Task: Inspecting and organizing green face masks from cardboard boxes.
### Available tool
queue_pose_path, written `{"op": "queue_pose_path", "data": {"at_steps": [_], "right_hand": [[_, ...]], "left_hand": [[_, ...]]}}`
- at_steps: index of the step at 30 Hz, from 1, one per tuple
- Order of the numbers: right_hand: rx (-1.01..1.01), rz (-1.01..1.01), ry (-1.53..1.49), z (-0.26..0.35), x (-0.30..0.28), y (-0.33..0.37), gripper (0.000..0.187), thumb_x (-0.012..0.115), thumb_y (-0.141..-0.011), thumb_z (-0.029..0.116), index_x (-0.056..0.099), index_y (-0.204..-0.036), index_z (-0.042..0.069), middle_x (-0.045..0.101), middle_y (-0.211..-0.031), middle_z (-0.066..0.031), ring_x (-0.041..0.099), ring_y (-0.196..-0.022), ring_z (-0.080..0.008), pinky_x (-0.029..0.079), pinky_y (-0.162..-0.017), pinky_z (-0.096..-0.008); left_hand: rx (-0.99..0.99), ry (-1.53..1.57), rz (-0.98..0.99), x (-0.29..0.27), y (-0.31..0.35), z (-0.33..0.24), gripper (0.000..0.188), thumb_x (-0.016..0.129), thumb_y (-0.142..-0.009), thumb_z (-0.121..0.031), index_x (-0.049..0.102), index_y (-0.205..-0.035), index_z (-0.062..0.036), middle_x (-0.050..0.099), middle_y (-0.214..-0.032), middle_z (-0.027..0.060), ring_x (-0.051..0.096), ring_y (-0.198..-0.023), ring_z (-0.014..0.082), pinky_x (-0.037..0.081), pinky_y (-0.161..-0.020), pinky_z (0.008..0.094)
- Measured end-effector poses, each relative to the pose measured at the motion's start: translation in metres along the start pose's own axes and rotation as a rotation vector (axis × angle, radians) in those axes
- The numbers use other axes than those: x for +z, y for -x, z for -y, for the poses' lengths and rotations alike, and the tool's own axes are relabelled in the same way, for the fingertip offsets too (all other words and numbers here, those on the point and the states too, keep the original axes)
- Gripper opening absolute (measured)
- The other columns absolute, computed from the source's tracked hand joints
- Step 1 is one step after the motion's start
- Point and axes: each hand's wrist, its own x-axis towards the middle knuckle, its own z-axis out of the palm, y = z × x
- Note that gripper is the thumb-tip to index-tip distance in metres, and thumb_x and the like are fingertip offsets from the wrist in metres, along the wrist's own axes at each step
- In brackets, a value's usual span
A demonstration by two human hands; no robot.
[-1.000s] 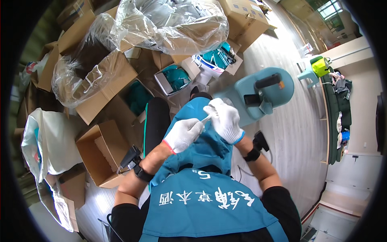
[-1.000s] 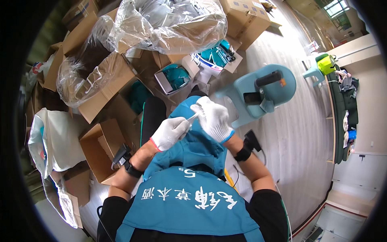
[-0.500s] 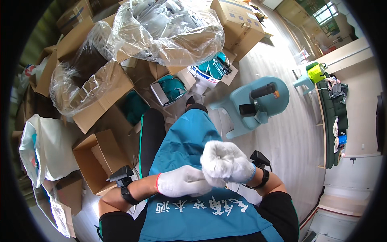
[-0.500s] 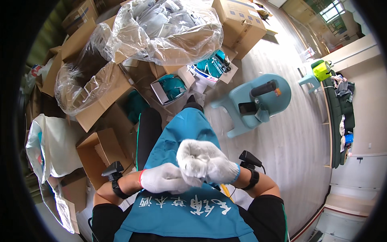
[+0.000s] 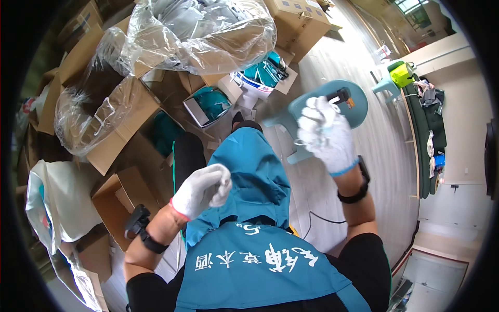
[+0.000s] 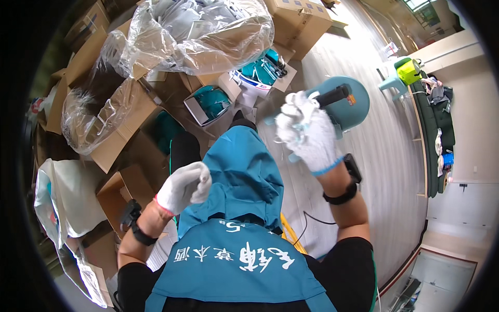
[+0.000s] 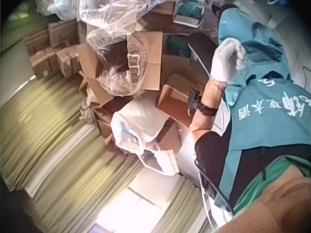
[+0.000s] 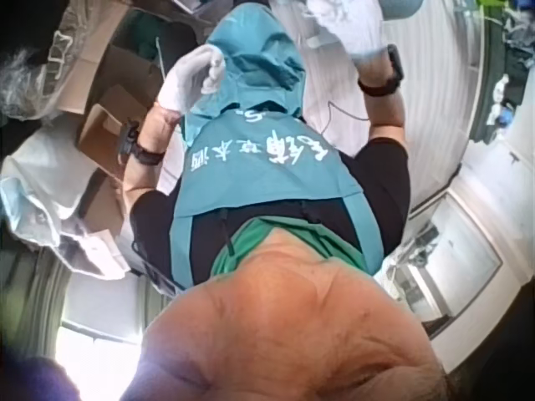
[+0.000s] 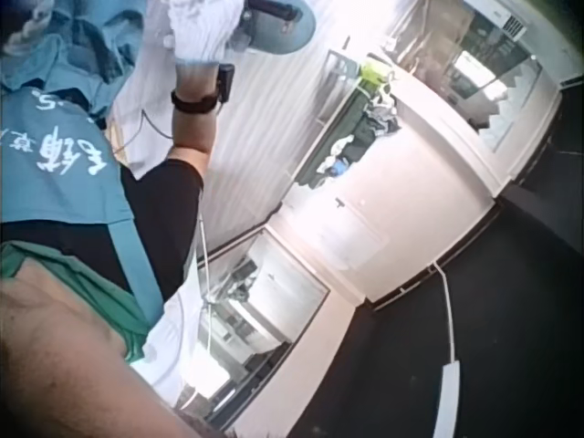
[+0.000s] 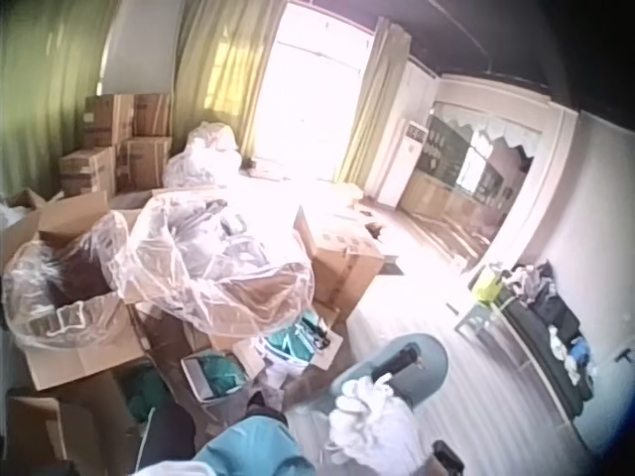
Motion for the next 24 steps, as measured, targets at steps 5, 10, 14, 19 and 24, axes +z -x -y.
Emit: {"op": "queue_pose_path", "data": {"at_steps": [5,10,14,19,24], "right_hand": [[0.028,-0.376,-0.257,-0.044,-0.033,-0.017,0.022,0.05,-0.104,0.025,0.057,-0.093,0.007,0.057,-0.079,-0.0082,0.056,-0.078,-0.0286,0.049,-0.069,-0.0418],[-0.009,-0.321,-0.049,-0.066,-0.039,-0.024,0.022,0.037,-0.107,0.025,0.053,-0.107,0.009,0.06,-0.098,-0.0093,0.057,-0.094,-0.0249,0.048,-0.09,-0.0388],[0.069,-0.038,-0.129,-0.071,-0.04,-0.022,0.022,0.039,-0.104,0.026,0.054,-0.108,0.012,0.062,-0.102,-0.008,0.057,-0.101,-0.0236,0.047,-0.096,-0.0363],[-0.043,-0.136,0.229,-0.08,-0.035,-0.021,0.02,0.047,-0.098,0.031,0.059,-0.105,0.015,0.063,-0.1,-0.0071,0.057,-0.104,-0.0245,0.047,-0.095,-0.0374],[-0.316,-0.062,1.788,-0.082,-0.026,-0.024,0.02,0.055,-0.092,0.035,0.063,-0.103,0.019,0.064,-0.099,-0.0062,0.057,-0.106,-0.0255,0.048,-0.093,-0.0384]], "left_hand": [[0.139,0.096,0.015,-0.006,-0.039,0.019,0.02,0.045,-0.103,-0.02,0.053,-0.088,-0.0083,0.053,-0.082,0.0038,0.045,-0.065,0.0109,0.037,-0.06,0.0246],[0.282,-0.2,-0.217,0.008,-0.05,0.021,0.023,0.055,-0.101,-0.025,0.063,-0.091,-0.0056,0.056,-0.074,-0.0006,0.045,-0.059,0.0069,0.035,-0.055,0.021],[0.316,-0.414,-0.251,0.027,-0.053,0.03,0.024,0.058,-0.099,-0.024,0.069,-0.094,-0.0039,0.054,-0.071,-0.0042,0.042,-0.059,0.0028,0.032,-0.052,0.0201],[0.238,-0.298,-0.338,0.02,-0.064,0.037,0.024,0.057,-0.099,-0.024,0.068,-0.098,-0.002,0.05,-0.067,-0.0042,0.039,-0.055,0.0035,0.03,-0.049,0.0209],[0.423,-0.338,-0.316,0.01,-0.07,0.041,0.024,0.058,-0.1,-0.023,0.063,-0.106,-0.0003,0.049,-0.068,-0.0033,0.042,-0.059,0.0047,0.035,-0.052,0.022]]}}
